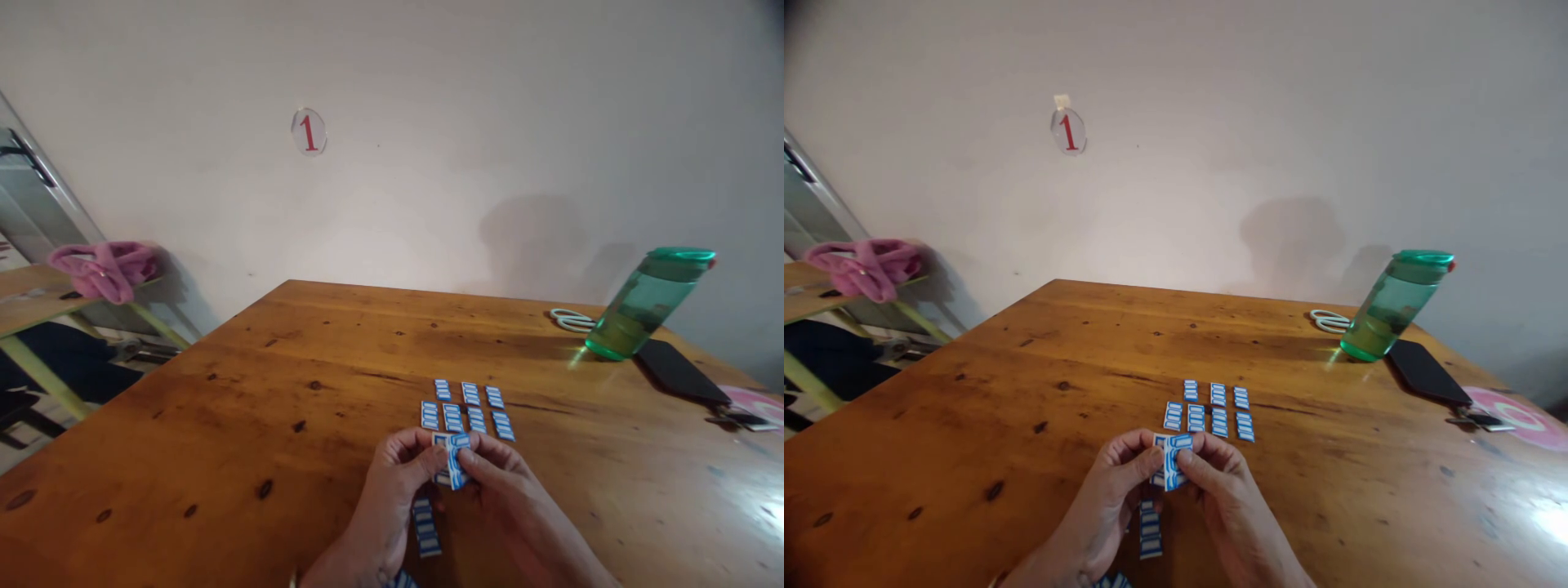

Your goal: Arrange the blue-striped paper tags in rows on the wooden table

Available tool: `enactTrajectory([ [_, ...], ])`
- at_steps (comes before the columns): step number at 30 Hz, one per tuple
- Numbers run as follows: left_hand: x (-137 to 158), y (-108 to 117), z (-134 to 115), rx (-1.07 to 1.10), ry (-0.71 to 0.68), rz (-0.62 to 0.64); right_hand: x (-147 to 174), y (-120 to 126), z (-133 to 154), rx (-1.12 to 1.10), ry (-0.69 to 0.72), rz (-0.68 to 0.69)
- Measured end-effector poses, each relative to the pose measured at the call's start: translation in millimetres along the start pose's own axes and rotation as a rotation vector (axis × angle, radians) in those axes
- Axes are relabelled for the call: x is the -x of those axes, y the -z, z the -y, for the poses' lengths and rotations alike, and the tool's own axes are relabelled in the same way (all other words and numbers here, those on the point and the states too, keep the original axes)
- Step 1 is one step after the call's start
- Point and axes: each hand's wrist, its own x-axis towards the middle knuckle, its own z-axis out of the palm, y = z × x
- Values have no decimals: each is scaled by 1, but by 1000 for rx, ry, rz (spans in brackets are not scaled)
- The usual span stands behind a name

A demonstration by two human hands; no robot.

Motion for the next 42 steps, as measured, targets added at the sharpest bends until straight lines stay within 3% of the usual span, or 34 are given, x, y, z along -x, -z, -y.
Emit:
enactTrajectory([
  [13, -3, 2, 4, -21, -6, 18, -1, -2, 0, -34, -46, -1],
  [21, -1, 0, 2, -232, -178, -1, -4, -1, -2, -31, 16, -79],
  [31, -10, 8, 10, -368, -286, -79, 0, -7, -1, -14, 28, -163],
  [42, -5, 5, 6, -413, -222, -61, 1, -12, 5, 75, 66, -236],
])
